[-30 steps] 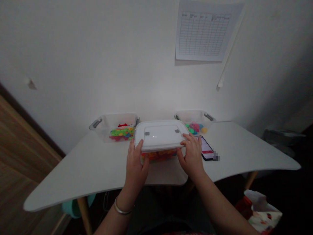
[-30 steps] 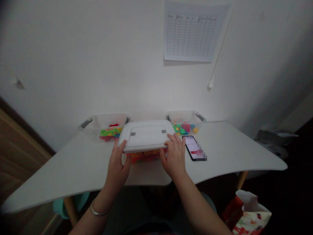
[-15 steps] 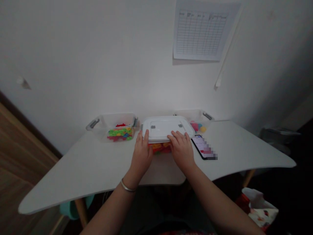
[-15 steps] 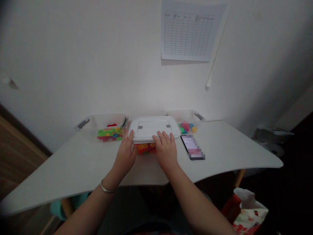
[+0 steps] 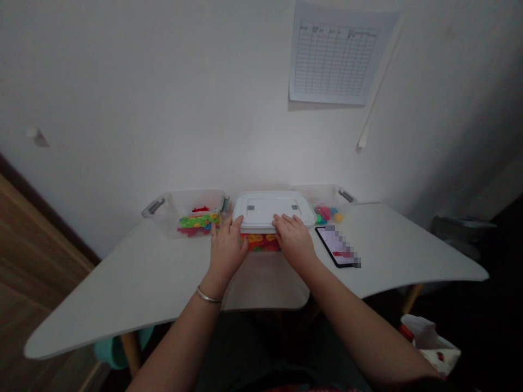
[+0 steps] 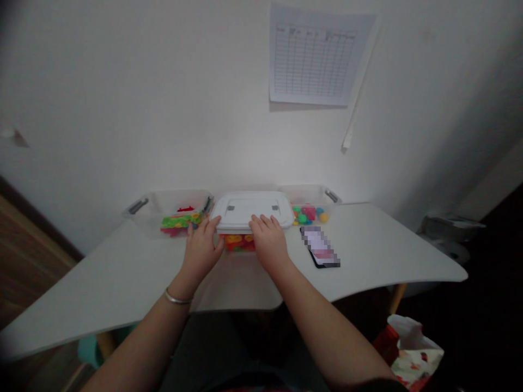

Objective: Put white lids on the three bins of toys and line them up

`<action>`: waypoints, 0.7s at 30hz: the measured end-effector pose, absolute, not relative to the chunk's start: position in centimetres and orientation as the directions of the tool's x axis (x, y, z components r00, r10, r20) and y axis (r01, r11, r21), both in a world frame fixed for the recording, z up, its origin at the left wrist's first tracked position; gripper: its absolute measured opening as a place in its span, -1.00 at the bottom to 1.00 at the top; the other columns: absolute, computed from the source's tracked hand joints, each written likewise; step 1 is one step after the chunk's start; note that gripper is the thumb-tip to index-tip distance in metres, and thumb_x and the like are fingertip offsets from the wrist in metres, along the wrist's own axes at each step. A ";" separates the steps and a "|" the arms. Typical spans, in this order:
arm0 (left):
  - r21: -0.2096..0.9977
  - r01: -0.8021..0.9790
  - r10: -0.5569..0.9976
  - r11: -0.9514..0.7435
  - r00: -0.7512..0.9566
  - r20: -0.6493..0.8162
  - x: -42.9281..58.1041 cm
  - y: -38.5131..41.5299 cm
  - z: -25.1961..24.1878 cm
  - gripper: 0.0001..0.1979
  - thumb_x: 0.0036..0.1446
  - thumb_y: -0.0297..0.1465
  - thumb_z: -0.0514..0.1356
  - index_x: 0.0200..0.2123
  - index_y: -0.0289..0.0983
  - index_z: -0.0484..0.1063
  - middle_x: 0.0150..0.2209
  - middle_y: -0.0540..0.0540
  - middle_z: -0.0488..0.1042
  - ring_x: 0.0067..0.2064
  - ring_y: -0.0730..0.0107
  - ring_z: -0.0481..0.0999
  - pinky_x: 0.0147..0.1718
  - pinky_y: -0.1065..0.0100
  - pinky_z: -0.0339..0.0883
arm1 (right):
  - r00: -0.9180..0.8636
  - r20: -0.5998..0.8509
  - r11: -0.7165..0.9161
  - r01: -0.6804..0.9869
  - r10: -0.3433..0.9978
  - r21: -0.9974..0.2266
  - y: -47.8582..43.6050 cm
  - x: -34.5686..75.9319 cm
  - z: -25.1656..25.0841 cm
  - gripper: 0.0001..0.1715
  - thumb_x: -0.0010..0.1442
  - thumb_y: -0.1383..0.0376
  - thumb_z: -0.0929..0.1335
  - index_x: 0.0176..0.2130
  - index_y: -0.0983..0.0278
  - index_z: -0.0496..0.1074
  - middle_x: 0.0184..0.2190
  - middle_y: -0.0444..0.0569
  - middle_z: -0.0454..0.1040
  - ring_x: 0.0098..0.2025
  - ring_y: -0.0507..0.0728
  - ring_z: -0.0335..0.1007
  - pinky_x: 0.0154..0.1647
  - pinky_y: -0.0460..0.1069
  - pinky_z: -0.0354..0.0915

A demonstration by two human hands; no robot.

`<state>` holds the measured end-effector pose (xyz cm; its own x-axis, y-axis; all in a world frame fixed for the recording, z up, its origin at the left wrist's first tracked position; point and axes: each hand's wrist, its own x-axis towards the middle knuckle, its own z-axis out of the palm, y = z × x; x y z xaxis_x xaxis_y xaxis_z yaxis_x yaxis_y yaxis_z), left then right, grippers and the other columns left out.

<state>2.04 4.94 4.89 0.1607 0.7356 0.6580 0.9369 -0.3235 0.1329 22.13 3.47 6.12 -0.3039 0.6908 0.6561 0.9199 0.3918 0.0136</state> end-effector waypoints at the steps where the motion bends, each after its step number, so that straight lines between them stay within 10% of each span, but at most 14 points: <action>1: 0.130 0.934 0.731 -0.331 0.167 0.662 1.9 5.0 4.9 -0.48 0.17 -0.39 0.08 0.21 -0.36 0.26 0.17 -0.38 0.36 0.25 -0.03 0.31 0.25 -0.11 0.10 | -0.308 0.667 0.398 0.917 0.679 0.019 3.4 22.2 6.0 -0.67 0.31 0.44 0.26 0.03 0.32 0.45 0.15 0.06 0.46 0.18 0.26 0.36 0.25 0.22 0.16; 11: -0.091 0.983 0.731 -0.159 0.179 0.658 1.7 2.3 6.8 -0.72 0.25 -0.35 0.04 -0.08 -0.36 0.41 -0.14 -0.32 0.54 -0.07 -0.01 0.53 0.22 -0.19 0.02 | -0.370 0.771 0.504 0.861 0.519 0.075 4.2 22.4 5.0 -0.71 0.32 0.45 0.26 -0.02 0.35 0.48 0.01 0.13 0.56 0.08 0.20 0.45 0.11 0.10 0.31; 21: 0.177 0.962 0.788 -0.209 0.059 0.612 1.0 4.3 6.4 -0.64 0.20 -0.38 0.04 0.03 -0.40 0.34 -0.05 -0.33 0.52 -0.04 0.01 0.53 0.00 0.05 0.34 | -0.403 0.703 0.539 0.842 0.586 0.032 7.5 22.1 5.3 -0.63 0.38 0.38 0.19 0.09 0.41 0.41 0.05 0.17 0.53 0.13 0.18 0.40 0.18 0.09 0.23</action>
